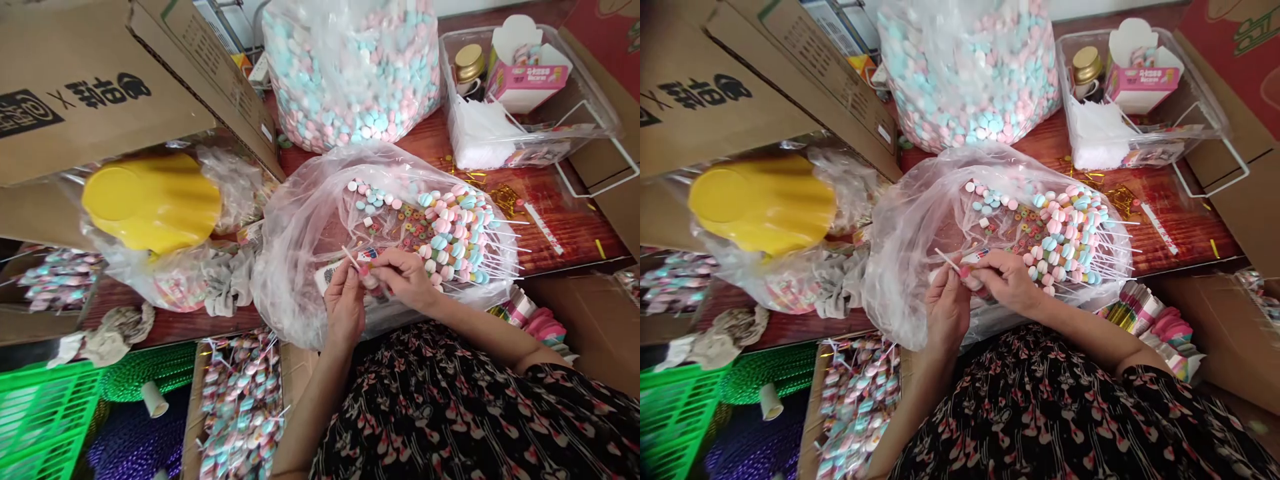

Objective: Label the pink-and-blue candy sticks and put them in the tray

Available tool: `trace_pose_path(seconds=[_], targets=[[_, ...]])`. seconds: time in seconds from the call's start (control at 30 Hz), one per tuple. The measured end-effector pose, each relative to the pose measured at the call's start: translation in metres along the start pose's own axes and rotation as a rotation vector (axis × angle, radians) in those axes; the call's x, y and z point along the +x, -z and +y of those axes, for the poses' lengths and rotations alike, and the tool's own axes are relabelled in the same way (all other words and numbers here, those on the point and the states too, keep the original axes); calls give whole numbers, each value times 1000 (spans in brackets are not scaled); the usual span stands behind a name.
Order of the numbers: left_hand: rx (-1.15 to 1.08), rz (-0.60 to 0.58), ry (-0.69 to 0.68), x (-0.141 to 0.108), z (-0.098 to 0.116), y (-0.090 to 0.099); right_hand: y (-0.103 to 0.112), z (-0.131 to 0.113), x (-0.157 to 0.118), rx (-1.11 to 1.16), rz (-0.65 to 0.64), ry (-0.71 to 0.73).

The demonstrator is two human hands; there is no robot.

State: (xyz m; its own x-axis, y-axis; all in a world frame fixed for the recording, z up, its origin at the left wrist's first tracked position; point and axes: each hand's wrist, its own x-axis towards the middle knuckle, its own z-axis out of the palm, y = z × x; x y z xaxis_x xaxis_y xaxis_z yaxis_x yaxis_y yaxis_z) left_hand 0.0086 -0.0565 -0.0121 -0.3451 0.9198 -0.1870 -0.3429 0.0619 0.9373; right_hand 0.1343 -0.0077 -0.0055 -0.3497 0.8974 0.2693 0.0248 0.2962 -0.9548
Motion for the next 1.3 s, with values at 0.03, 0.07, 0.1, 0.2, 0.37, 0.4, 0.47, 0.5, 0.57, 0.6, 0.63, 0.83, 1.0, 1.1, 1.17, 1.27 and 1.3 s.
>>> trace_pose_path(seconds=[0.03, 0.07, 0.1, 0.2, 0.37, 0.4, 0.47, 0.5, 0.57, 0.6, 0.63, 0.83, 1.0, 1.1, 1.17, 1.27, 1.3], targets=[[5, -40, 57, -2, -1, 1, 1, 0, 3, 10, 21, -24], [17, -75, 101, -4, -4, 3, 1, 0, 5, 4, 32, -42], [32, -96, 134, -5, -6, 5, 1, 1, 6, -12, 37, -47], [103, -83, 131, -9, -14, 13, -3, 3, 3, -93, 37, 18], [443, -159, -42, -8, -4, 18, -12, 9, 0, -208, 43, 229], [474, -189, -55, -7, 0, 17, -11, 10, 1, -233, 53, 270], [460, -253, -23, -2, 7, 15, -8, 10, 4, -295, 54, 329], [430, -283, 16, 1, 9, 15, -4, 10, 6, -331, 47, 340], [344, -329, 125, 6, 11, 17, 7, 6, 11, -431, -3, 368], [298, -347, 183, 9, 12, 18, 14, 3, 13, -505, -49, 417], [255, -368, 240, 10, 13, 20, 22, 1, 15, -596, -113, 491], [98, -722, 618, 8, 24, 35, 56, -9, 20, -899, -566, 979], [304, -939, 615, 11, 35, 41, 51, -9, 14, -889, -724, 852], [679, -904, 159, 9, 32, 41, 41, -7, 13, -889, -765, 515], [919, -786, -204, 6, 26, 39, 37, -5, 15, -835, -841, 251], [1083, -660, -482, 3, 14, 37, 37, -3, 24, -705, -919, 5], [1082, -633, -496, 4, 12, 37, 40, -2, 30, -682, -920, 4]])
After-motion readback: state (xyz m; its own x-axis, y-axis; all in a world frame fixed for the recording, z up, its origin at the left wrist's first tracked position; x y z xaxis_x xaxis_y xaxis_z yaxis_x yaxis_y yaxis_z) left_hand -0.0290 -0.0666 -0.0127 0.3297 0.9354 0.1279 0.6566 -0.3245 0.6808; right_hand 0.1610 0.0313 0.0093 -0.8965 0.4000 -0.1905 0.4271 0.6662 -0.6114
